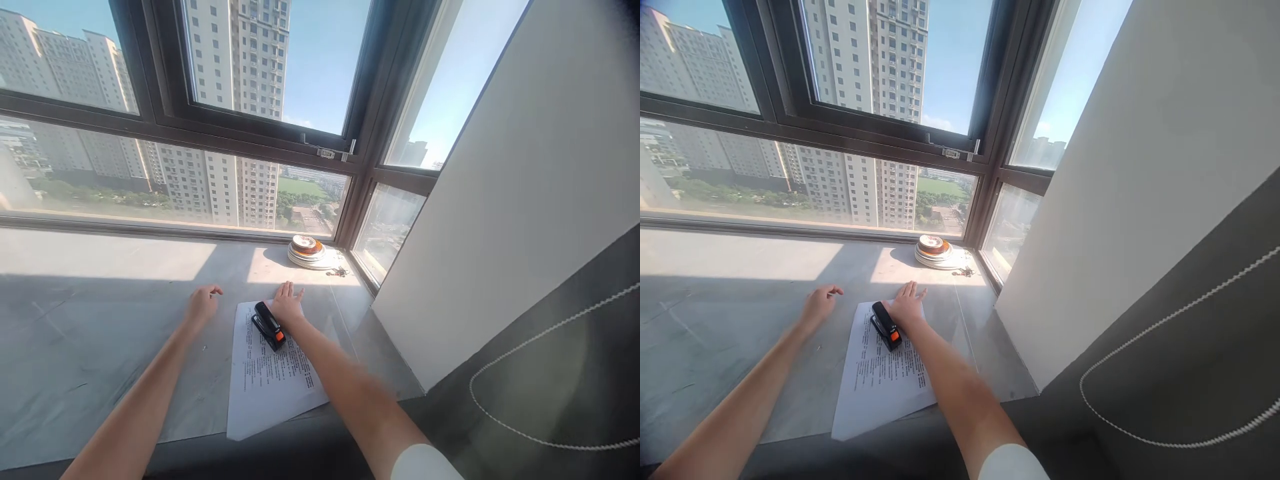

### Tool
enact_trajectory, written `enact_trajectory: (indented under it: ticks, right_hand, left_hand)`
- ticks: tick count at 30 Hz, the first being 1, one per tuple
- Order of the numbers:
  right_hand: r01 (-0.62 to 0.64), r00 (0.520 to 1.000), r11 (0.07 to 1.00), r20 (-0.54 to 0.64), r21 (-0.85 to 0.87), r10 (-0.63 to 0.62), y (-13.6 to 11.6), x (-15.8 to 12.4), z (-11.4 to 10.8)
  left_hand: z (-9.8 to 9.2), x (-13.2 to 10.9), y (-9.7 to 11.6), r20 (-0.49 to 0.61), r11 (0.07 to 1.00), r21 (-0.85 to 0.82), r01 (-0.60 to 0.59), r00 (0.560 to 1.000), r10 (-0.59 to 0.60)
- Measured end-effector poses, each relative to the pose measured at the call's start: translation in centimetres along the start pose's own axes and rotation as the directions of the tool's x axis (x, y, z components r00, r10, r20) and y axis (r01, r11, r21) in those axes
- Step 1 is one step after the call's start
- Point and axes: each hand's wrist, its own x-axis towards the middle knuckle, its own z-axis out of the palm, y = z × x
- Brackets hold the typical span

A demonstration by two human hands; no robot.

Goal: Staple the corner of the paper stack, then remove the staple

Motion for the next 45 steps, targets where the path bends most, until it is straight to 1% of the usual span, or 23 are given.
enact_trajectory:
  ticks: [2,4,6,8,9,11,13,15,19,23,27,30,32,35,37,39,40,42,43,45]
  right_hand:
    - [0.031,0.999,0.999,-0.02,0.031,-0.03,-3.5,0.6,1.0]
    - [0.073,0.997,0.996,-0.021,0.058,-0.072,-6.8,1.2,1.9]
    - [0.105,0.994,0.991,-0.012,0.082,-0.104,-9.7,1.6,2.6]
    - [0.118,0.993,0.987,-0.018,0.106,-0.117,-11.7,1.7,3.0]
    - [0.126,0.992,0.986,-0.035,0.112,-0.123,-12.3,1.6,3.0]
    - [0.155,0.985,0.982,-0.09,0.111,-0.146,-12.7,1.3,2.9]
    - [0.181,0.978,0.978,-0.128,0.106,-0.167,-12.3,0.8,2.6]
    - [0.187,0.977,0.977,-0.128,0.107,-0.173,-11.3,0.2,2.2]
    - [0.176,0.977,0.981,-0.136,0.085,-0.164,-8.6,-0.9,1.5]
    - [0.114,0.981,0.993,-0.16,0.032,-0.108,-4.6,-1.9,1.0]
    - [0.016,0.988,0.999,-0.15,-0.033,-0.021,-0.3,-2.6,0.2]
    - [-0.053,0.989,0.997,-0.141,-0.06,0.044,1.9,-2.5,-0.2]
    - [-0.076,0.988,0.995,-0.139,-0.07,0.066,2.5,-2.1,-0.3]
    - [-0.079,0.987,0.994,-0.142,-0.073,0.068,2.6,-1.1,-0.5]
    - [-0.081,0.987,0.994,-0.144,-0.068,0.071,2.4,-0.6,-1.1]
    - [-0.074,0.986,0.996,-0.151,-0.051,0.065,2.4,-0.7,-2.1]
    - [-0.07,0.984,0.997,-0.164,-0.01,0.068,2.5,-1.0,-2.7]
    - [-0.059,0.978,0.99,-0.193,0.127,0.083,2.7,-2.6,-3.7]
    - [-0.048,0.975,0.975,-0.201,0.216,0.093,2.7,-3.7,-4.1]
    - [0.004,0.98,0.954,-0.192,0.3,0.057,2.5,-6.2,-4.2]
  left_hand:
    - [-2.2,-1.2,-2.5,-0.028,0.996,0.079,0.036,0.999,-0.034]
    - [-4.2,-3.0,-4.9,-0.059,0.978,0.188,0.089,0.995,-0.079]
    - [-5.8,-4.7,-6.6,-0.09,0.956,0.26,0.138,0.989,-0.118]
    - [-6.7,-6.0,-7.5,-0.108,0.94,0.305,0.157,0.986,-0.129]
    - [-6.9,-6.4,-7.6,-0.112,0.933,0.321,0.164,0.985,-0.135]
    - [-6.9,-6.7,-7.2,-0.109,0.92,0.352,0.174,0.983,-0.144]
    - [-6.8,-6.8,-6.6,-0.104,0.904,0.392,0.172,0.984,-0.142]
    - [-6.6,-6.8,-6.1,-0.1,0.896,0.415,0.16,0.987,-0.129]
    - [-6.5,-6.9,-6.2,-0.105,0.894,0.42,0.154,0.987,-0.121]
    - [-6.5,-6.7,-6.3,-0.094,0.893,0.425,0.145,0.989,-0.116]
    - [-6.5,-6.3,-5.7,-0.052,0.884,0.435,0.169,0.985,-0.163]
    - [-6.5,-6.2,-5.4,-0.056,0.875,0.455,0.164,0.986,-0.155]
    - [-6.3,-6.2,-5.4,-0.069,0.87,0.467,0.156,0.988,-0.141]
    - [-6.1,-6.2,-5.6,-0.089,0.863,0.482,0.151,0.988,-0.124]
    - [-6.0,-6.2,-5.6,-0.105,0.855,0.496,0.153,0.988,-0.115]
    - [-6.0,-6.1,-5.7,-0.119,0.845,0.509,0.164,0.986,-0.119]
    - [-6.1,-6.1,-5.9,-0.122,0.842,0.512,0.167,0.985,-0.122]
    - [-6.3,-6.0,-6.2,-0.123,0.846,0.51,0.155,0.987,-0.107]
    - [-6.4,-6.0,-6.3,-0.124,0.854,0.502,0.134,0.989,-0.081]
    - [-5.8,-6.1,-6.0,-0.144,0.89,0.449,0.076,0.99,-0.012]
